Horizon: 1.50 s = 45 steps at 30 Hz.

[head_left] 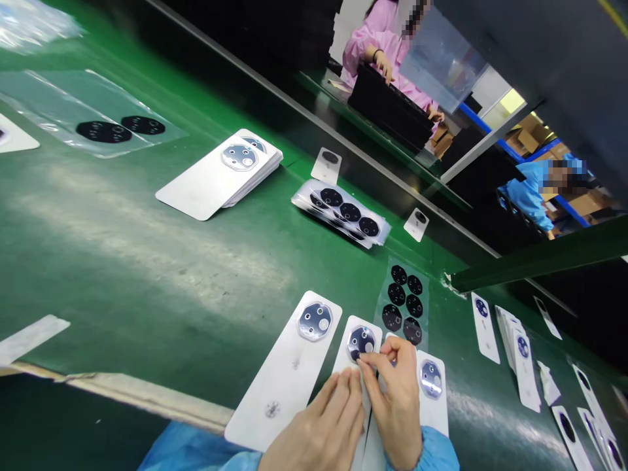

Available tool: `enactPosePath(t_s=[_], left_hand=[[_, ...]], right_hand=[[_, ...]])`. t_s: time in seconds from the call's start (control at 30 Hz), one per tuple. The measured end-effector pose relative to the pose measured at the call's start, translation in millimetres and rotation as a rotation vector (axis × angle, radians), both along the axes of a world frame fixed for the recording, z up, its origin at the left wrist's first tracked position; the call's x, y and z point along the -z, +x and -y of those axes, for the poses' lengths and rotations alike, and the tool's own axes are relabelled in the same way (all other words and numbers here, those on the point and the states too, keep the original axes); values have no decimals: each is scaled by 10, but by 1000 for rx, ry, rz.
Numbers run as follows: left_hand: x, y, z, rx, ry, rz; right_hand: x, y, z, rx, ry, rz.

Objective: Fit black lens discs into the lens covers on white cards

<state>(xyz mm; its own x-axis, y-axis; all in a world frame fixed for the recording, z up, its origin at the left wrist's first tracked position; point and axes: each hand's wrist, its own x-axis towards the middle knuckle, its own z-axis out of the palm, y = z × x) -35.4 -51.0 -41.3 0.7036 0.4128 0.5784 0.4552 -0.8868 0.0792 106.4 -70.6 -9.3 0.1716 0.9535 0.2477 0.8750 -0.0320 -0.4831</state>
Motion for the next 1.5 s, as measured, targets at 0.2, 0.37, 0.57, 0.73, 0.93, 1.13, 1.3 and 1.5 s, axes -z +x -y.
enactPosePath(t_s=[0.2,0.37,0.57,0.73,0.93,1.13,1.3,1.5], left_hand=[[-11,-5,4,5,5,-48],[-30,8,-7,1,29,-35],[-19,13,7,-12,29,-64],[-32,25,-13,-14,26,-53],[-75,26,-29,-27,-5,-40],[-50,39,-35,-26,14,-31],[-72,31,-42,-22,20,-14],[-91,14,-58,-12,-1,-17]], right_hand=[[-97,88,-133,168,-116,-234],[-102,20,-94,133,7,-59],[-101,68,-129,141,-47,-76],[-50,20,-76,79,30,35],[-11,-16,56,43,5,-18],[-172,157,19,130,-148,-277],[-157,55,-159,131,-103,-265],[-24,-76,-269,82,-65,-89]])
